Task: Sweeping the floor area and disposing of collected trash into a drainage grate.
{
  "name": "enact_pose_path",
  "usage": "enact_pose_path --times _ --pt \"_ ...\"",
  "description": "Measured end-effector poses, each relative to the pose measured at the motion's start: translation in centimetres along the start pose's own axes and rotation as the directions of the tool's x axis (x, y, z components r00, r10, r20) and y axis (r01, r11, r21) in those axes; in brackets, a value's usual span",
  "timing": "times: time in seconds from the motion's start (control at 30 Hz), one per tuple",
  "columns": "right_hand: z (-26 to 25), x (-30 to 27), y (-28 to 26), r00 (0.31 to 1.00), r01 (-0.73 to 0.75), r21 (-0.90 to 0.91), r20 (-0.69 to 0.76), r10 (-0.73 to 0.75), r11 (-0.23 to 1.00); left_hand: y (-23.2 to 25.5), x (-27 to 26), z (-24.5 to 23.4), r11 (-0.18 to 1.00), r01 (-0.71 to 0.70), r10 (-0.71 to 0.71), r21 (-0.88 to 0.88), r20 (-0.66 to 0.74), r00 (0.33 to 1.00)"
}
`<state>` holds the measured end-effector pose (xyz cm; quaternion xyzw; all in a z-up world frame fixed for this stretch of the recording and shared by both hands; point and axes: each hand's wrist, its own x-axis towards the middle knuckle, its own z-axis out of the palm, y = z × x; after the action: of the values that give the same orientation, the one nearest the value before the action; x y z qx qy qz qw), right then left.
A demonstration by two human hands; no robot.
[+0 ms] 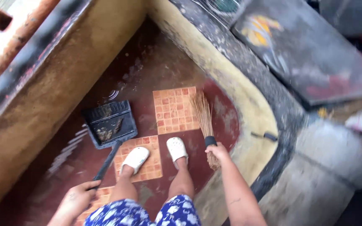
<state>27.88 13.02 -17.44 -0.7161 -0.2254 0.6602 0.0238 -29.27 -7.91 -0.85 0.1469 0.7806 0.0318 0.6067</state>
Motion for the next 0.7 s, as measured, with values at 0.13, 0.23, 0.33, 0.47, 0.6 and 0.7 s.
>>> enact_pose_path --times 0.13,0.23,0.33,0.47,0.6,0.7 --pt "1.9 6.6 -2.6 0.944 0.107 0.011 -0.314 -0.098 0.994 -2.5 -0.9 2.2 0.983 0.134 -0.137 -0.124 -0.022 0.99" --pt "8.7 10.4 -0.2 0.96 -0.28 0.225 0.055 0.275 0.933 -7.2 -1.8 5.3 0.888 0.378 -0.407 -0.262 -0.064 0.911" --pt "18.8 13.9 2.4 0.989 -0.021 0.069 -0.148 0.031 0.997 -9.9 -2.3 5.7 0.837 0.25 -0.377 -0.487 -0.182 0.908" --pt "26.6 16.7 6.7 0.992 0.089 -0.376 -0.052 -0.117 0.922 -15.7 -2.5 5.9 0.808 0.154 -0.349 -0.569 -0.251 0.903" --pt "26.4 7.9 2.7 0.97 0.118 -0.263 0.236 -0.055 0.958 -16.8 -6.3 4.7 0.759 -0.219 0.565 0.613 -0.452 0.69" --pt "16.8 7.7 3.3 0.97 0.221 -0.282 0.164 -0.181 0.934 -14.1 -6.6 3.3 0.913 0.175 -0.334 -0.369 -0.429 0.839"
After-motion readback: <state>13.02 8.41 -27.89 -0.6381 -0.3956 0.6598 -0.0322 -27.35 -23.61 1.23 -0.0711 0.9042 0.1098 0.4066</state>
